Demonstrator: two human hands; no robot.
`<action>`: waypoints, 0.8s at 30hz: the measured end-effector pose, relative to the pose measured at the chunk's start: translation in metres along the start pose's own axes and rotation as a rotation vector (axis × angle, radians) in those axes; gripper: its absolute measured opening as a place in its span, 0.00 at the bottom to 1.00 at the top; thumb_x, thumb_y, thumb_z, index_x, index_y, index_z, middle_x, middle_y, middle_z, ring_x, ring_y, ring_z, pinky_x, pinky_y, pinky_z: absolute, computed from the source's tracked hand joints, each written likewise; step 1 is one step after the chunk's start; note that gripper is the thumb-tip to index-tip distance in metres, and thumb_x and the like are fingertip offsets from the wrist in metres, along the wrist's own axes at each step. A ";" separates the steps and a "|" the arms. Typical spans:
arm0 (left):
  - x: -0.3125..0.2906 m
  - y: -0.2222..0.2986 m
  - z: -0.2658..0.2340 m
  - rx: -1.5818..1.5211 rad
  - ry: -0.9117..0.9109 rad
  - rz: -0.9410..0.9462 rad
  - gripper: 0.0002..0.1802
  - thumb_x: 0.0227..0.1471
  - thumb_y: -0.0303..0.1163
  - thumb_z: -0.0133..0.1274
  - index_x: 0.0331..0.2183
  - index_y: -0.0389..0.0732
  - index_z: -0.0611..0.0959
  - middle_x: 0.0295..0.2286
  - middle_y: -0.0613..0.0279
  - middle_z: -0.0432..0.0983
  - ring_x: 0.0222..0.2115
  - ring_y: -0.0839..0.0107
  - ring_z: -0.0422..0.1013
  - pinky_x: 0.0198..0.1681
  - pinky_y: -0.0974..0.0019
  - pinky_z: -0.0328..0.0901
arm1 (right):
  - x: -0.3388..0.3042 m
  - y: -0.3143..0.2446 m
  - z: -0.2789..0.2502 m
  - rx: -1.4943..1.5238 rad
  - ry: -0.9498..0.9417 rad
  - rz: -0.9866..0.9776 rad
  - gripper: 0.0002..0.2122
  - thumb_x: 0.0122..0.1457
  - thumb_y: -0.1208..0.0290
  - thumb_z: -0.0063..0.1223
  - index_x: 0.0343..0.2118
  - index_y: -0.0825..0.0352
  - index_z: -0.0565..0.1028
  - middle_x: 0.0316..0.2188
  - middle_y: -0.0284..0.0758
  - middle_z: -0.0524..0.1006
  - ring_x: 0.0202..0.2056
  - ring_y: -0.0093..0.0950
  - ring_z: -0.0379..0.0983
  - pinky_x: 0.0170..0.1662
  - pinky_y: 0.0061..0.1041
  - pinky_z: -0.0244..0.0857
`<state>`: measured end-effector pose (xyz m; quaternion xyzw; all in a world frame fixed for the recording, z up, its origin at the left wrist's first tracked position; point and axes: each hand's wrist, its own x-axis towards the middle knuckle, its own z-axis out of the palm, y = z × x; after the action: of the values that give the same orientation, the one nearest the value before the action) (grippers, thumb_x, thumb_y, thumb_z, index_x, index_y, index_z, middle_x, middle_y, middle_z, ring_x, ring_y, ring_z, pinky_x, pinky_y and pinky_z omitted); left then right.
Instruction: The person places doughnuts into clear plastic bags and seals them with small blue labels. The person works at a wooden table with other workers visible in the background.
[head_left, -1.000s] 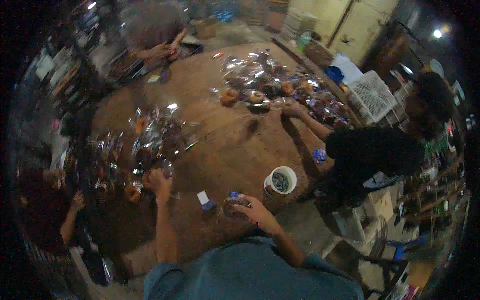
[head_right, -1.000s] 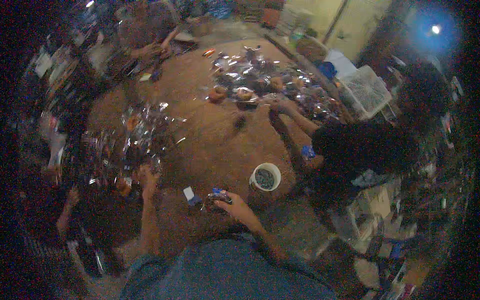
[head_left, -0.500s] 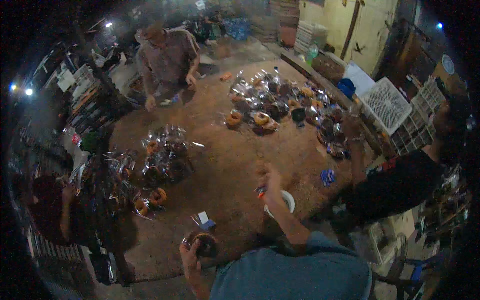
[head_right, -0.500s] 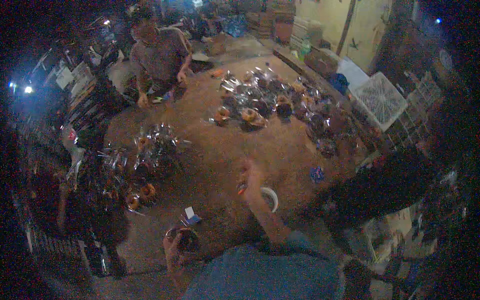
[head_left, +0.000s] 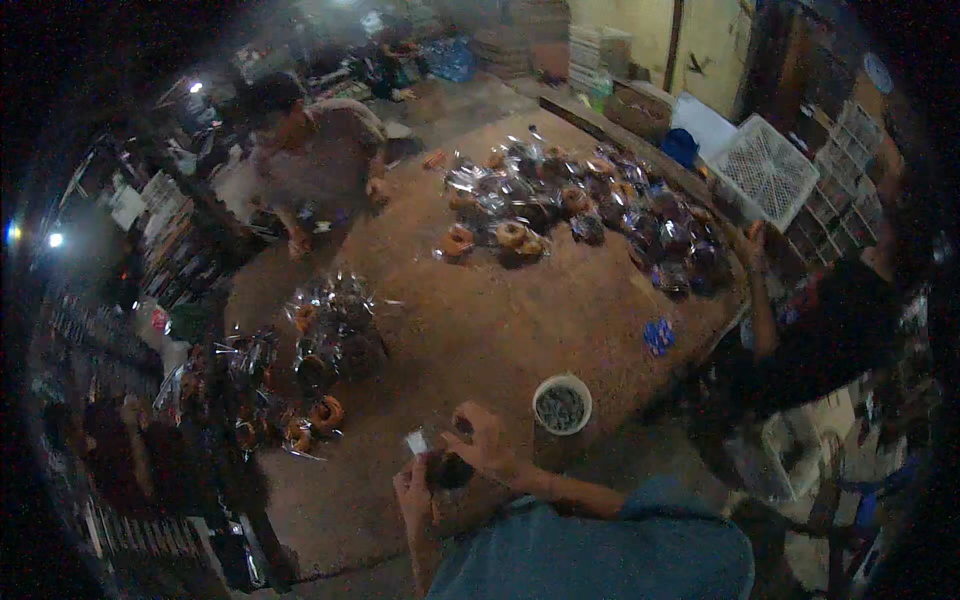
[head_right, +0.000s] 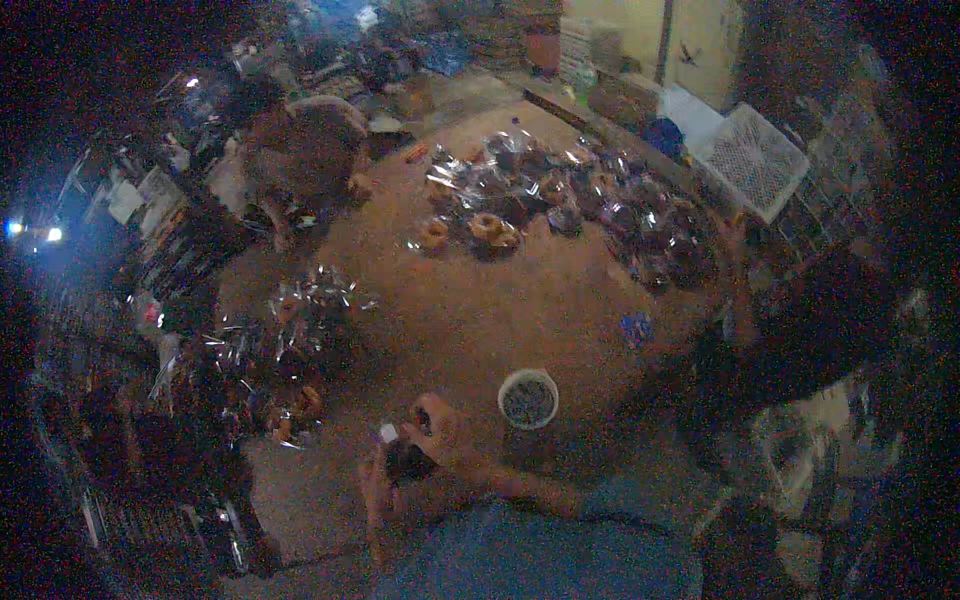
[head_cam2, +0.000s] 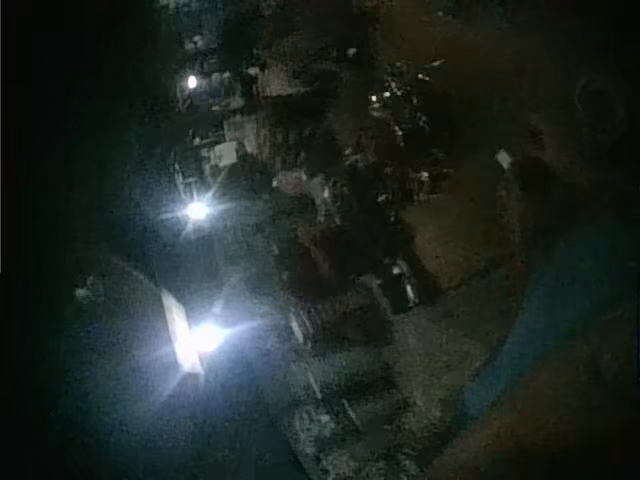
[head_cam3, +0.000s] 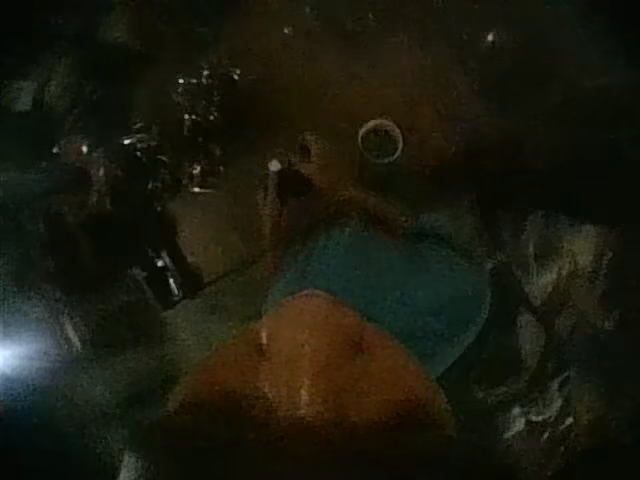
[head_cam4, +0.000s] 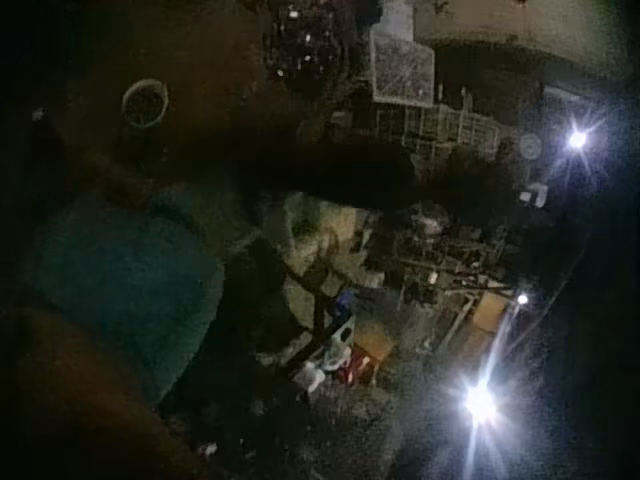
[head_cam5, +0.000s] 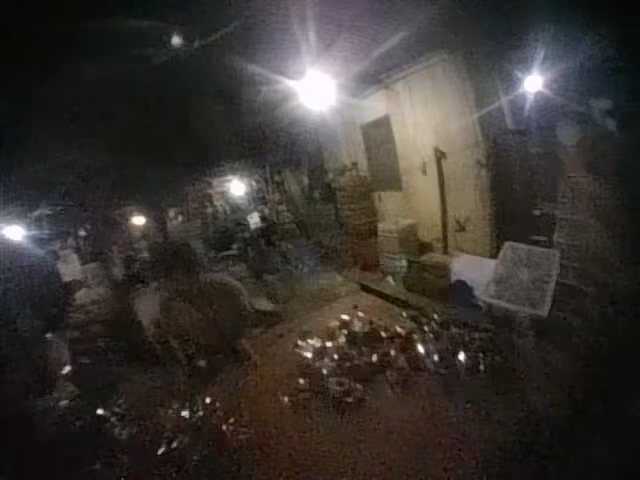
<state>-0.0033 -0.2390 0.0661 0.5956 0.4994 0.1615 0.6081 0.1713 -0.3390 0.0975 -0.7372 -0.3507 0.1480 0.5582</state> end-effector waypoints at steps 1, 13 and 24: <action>0.003 0.008 0.004 0.056 0.055 -0.075 0.24 0.66 0.44 0.50 0.52 0.34 0.76 0.47 0.55 0.77 0.46 0.67 0.75 0.45 0.63 0.71 | -0.005 -0.002 0.000 0.021 -0.005 -0.129 0.17 0.54 0.66 0.68 0.43 0.67 0.76 0.36 0.41 0.79 0.37 0.40 0.78 0.42 0.33 0.72; 0.037 0.062 -0.015 0.115 -0.205 0.630 0.14 0.58 0.25 0.49 0.47 0.38 0.78 0.39 0.58 0.77 0.37 0.67 0.74 0.41 0.63 0.68 | -0.016 0.033 0.058 0.574 -0.257 0.470 0.24 0.59 0.67 0.62 0.57 0.69 0.72 0.43 0.34 0.79 0.43 0.27 0.75 0.45 0.29 0.71; 0.026 0.017 -0.016 0.027 -0.194 0.595 0.05 0.54 0.23 0.58 0.35 0.34 0.83 0.29 0.55 0.79 0.32 0.64 0.76 0.39 0.63 0.70 | -0.040 -0.001 0.058 0.638 -0.059 0.372 0.16 0.62 0.67 0.57 0.50 0.67 0.76 0.41 0.34 0.80 0.42 0.27 0.76 0.47 0.28 0.71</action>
<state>0.0025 -0.2054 0.0741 0.7362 0.2451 0.2682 0.5711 0.1065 -0.3244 0.0723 -0.5728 -0.1629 0.3702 0.7130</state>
